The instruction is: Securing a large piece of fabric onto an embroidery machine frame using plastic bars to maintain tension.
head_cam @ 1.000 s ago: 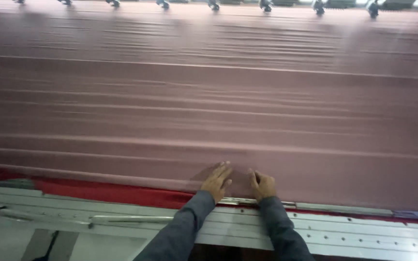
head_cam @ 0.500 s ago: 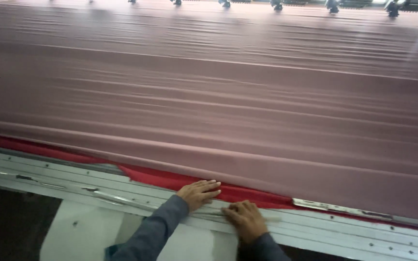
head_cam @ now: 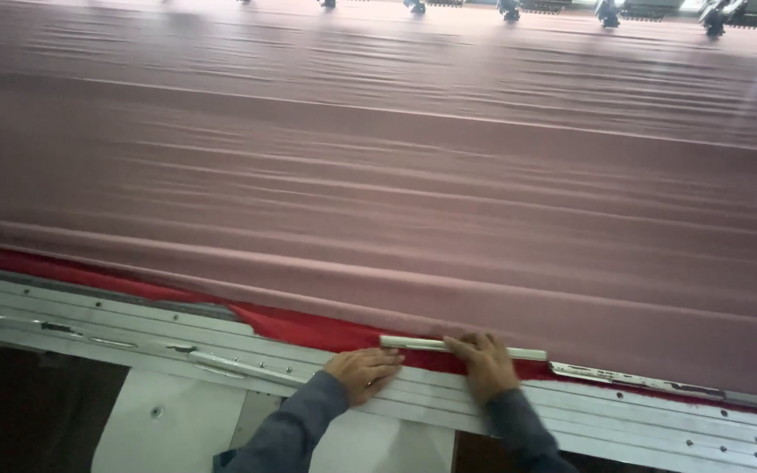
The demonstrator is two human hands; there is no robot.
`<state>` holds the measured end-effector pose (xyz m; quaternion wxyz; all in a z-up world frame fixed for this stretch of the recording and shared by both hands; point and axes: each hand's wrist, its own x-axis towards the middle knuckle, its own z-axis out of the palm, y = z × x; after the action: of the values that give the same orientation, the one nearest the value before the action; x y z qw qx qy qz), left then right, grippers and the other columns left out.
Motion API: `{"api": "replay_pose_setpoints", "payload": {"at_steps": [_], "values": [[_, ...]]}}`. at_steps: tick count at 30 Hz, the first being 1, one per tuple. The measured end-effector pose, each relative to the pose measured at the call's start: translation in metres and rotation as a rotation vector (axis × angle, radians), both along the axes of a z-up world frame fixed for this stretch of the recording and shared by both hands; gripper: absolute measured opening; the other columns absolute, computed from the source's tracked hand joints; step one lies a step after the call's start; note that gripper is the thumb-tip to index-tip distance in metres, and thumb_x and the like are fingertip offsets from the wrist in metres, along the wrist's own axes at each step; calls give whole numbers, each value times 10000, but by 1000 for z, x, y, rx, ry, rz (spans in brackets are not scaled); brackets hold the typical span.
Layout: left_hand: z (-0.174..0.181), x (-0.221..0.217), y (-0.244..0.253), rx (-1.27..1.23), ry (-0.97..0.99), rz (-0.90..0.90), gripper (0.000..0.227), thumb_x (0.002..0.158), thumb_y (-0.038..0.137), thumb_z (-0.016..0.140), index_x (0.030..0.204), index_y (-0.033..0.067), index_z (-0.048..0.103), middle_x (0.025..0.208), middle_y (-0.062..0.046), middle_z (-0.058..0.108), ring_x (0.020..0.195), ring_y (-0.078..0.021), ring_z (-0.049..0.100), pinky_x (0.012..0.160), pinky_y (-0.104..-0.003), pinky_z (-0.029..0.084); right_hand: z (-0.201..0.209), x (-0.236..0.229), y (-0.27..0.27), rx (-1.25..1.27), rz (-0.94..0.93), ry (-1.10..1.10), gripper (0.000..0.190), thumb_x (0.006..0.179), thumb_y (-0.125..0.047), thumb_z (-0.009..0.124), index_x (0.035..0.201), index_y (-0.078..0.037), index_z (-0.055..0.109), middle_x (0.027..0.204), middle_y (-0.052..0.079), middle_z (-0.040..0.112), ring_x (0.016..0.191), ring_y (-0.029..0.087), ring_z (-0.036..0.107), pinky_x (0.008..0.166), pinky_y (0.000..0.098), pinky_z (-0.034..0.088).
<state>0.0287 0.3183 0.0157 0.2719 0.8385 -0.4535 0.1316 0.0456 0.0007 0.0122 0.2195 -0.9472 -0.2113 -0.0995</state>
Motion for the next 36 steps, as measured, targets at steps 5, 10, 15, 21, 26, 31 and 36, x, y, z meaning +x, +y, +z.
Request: {"api": "replay_pose_setpoints", "payload": {"at_steps": [5,10,15,21,26,31,36], "values": [[5,12,-9,-60,2,52,77,993,129,609,1001,83,671,1011,-77,698,899,-242,667,784,-385,550,-19,-6,21,27,-55,-65,649,809,85,517,1279,-308,731,1195,59,686,1025,314,566,880,515,474],[-26,79,-60,-266,-54,435,205,1037,214,557,903,100,663,919,-99,720,847,-314,662,806,-436,530,-14,-8,-9,118,-50,-142,700,768,132,557,1270,-318,746,1166,32,708,1035,295,594,932,471,505],[-51,118,-118,140,-38,513,739,1010,542,400,1497,-8,477,1623,-159,412,1532,-277,326,1261,-479,192,-23,-6,-15,135,26,-188,715,765,112,529,1304,-316,721,1193,-4,708,941,286,547,924,432,467],[-41,136,-118,247,322,455,824,1016,622,238,1617,58,230,1720,-59,170,1587,-210,111,1276,-454,47,-29,16,-22,151,149,-188,732,744,162,487,1316,-237,710,1194,35,734,825,302,555,780,398,482],[-45,125,-119,407,211,448,783,1043,615,244,1635,105,198,1720,-74,159,1583,-230,141,1293,-454,79,34,51,-16,159,81,322,363,917,-160,594,1236,-249,741,1129,79,707,1007,352,650,911,495,507],[-44,135,-118,430,279,474,827,1021,705,136,1617,142,241,1716,-44,188,1585,-208,139,1313,-423,66,57,100,-31,806,-330,191,301,1010,-293,541,865,-165,772,736,60,721,698,257,729,651,390,616],[-14,119,-118,530,404,414,774,1048,652,195,1638,154,152,1731,-46,79,1596,-229,48,1311,-434,38,-88,86,-20,482,-520,277,719,1060,-552,149,654,-217,638,555,-19,620,542,185,604,629,328,492]]}}
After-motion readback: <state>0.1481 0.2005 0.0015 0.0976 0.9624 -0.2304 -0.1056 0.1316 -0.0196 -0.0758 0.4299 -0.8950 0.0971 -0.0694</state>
